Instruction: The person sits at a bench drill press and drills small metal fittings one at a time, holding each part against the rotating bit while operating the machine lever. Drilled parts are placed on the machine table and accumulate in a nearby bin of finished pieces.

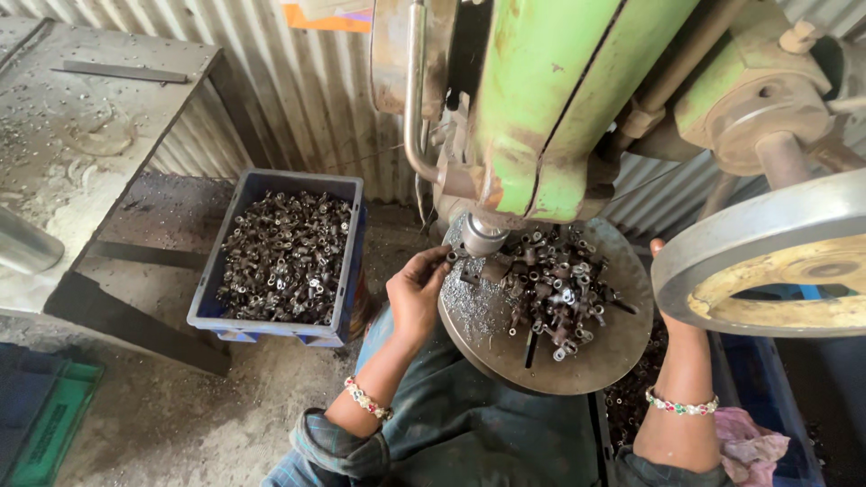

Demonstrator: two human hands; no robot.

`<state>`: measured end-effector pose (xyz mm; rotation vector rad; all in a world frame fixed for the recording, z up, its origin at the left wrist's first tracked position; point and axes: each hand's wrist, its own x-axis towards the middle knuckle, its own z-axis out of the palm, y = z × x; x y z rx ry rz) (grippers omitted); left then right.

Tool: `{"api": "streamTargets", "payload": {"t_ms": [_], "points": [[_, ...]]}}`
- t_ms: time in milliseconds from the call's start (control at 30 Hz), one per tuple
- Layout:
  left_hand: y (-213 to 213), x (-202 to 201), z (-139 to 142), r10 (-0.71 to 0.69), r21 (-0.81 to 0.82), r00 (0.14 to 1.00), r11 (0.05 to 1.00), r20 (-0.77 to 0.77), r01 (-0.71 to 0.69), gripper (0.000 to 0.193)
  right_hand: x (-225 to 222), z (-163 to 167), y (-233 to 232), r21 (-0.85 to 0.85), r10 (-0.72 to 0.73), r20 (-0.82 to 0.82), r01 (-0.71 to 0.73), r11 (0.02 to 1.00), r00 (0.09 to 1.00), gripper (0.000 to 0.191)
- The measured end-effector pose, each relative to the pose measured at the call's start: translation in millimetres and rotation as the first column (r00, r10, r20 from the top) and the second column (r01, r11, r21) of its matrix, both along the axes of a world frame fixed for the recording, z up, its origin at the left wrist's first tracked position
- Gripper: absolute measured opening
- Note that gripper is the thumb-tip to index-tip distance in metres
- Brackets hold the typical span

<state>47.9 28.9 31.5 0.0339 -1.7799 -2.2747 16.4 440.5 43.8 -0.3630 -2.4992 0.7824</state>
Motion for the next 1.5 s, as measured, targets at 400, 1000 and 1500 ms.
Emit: {"api": "streamTargets", "payload": {"t_ms": [400, 1000, 1500], "points": [[-30, -70, -8, -0.533, 0.21, 0.839, 0.837, 0.105, 0.506, 0.02, -1, 13, -12, -0.421, 0.103, -0.213, -0.186, 0.888, 0.972, 0.023], [-27, -70, -14, -0.415, 0.188, 0.909, 0.897, 0.045, 0.4, 0.008, -165, 99, -55, 0.365, 0.294, -0.596, -0.075, 0.928, 0.747, 0.018], [-17, -37, 13, -0.012, 0.023, 0.977, 1.0, 0.211, 0.007, 0.027, 49, -25, 16, 0.528, 0.127, -0.171, -0.018, 0.849, 0.977, 0.036]]}}
